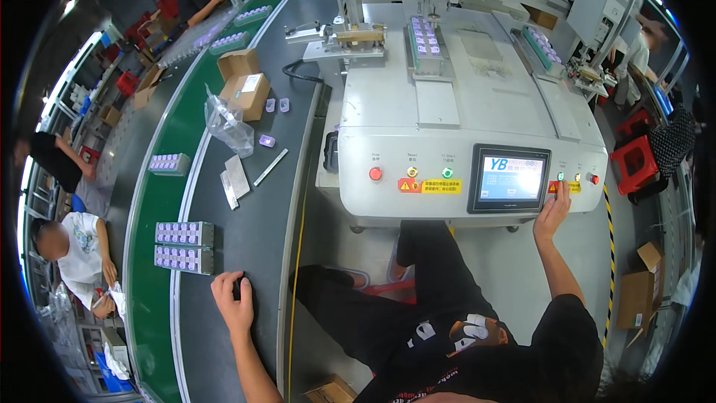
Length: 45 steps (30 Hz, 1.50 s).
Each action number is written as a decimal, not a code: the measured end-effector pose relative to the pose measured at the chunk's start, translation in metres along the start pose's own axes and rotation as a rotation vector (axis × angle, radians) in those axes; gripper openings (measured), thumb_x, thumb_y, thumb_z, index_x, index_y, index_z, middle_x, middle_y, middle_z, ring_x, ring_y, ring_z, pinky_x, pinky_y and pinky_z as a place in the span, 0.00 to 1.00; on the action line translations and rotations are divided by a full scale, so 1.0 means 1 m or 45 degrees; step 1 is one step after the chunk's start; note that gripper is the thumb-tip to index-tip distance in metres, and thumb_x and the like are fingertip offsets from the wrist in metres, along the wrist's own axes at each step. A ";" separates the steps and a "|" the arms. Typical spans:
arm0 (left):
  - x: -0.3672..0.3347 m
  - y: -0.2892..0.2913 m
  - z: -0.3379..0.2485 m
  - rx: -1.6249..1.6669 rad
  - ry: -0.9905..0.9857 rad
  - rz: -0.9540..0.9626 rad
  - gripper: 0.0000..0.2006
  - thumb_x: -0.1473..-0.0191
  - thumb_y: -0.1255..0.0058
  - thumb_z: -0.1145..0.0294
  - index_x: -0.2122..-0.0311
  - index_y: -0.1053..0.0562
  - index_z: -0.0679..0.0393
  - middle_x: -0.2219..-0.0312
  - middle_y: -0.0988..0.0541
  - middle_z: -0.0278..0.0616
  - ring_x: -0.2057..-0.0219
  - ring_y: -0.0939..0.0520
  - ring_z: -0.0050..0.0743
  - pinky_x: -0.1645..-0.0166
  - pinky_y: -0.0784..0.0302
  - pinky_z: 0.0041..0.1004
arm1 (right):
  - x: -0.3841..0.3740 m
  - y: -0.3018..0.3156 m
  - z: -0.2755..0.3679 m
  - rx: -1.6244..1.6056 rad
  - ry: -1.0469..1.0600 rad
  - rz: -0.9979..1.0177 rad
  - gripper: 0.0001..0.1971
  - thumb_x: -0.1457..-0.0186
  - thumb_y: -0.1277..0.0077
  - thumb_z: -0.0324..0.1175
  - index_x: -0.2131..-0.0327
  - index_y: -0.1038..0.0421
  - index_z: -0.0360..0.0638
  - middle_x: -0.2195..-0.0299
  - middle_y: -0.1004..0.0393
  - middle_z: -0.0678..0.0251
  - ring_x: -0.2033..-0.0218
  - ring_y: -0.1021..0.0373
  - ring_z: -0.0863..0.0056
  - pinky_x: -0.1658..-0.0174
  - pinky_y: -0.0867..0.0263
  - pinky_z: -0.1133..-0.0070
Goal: Operates an automated component processing machine and organizes trays of electronic parts on a conveyor belt.
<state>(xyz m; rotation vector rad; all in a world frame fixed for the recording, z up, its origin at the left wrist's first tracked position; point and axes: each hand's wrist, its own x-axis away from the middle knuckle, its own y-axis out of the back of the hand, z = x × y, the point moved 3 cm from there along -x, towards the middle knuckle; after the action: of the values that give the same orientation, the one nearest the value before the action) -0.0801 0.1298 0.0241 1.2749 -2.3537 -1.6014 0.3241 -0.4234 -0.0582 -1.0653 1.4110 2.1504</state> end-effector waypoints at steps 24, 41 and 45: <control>0.000 0.001 -0.002 0.002 -0.002 -0.006 0.08 0.52 0.48 0.74 0.65 0.26 0.61 0.66 0.28 0.45 0.61 0.30 0.43 0.54 0.35 0.35 | 0.000 -0.001 -0.001 -0.004 0.015 -0.033 0.23 0.41 0.67 0.31 0.43 0.44 0.32 0.42 0.42 0.50 0.40 0.47 0.55 0.39 0.56 0.64; -0.001 0.002 -0.005 -0.007 0.002 -0.006 0.07 0.51 0.49 0.73 0.66 0.27 0.62 0.65 0.27 0.45 0.59 0.29 0.42 0.52 0.35 0.33 | 0.000 0.000 0.000 -0.007 0.015 -0.020 0.23 0.41 0.68 0.30 0.43 0.44 0.31 0.43 0.42 0.50 0.40 0.48 0.55 0.39 0.57 0.64; -0.001 0.001 -0.004 -0.012 0.016 0.009 0.07 0.51 0.49 0.74 0.66 0.27 0.62 0.65 0.27 0.45 0.59 0.29 0.42 0.52 0.35 0.33 | 0.000 0.000 0.001 -0.004 0.024 -0.027 0.23 0.40 0.68 0.30 0.43 0.44 0.31 0.43 0.42 0.50 0.40 0.48 0.55 0.38 0.58 0.64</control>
<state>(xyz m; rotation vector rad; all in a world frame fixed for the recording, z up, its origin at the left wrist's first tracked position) -0.0786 0.1275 0.0274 1.2699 -2.3373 -1.5958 0.3237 -0.4226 -0.0582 -1.0993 1.3992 2.1338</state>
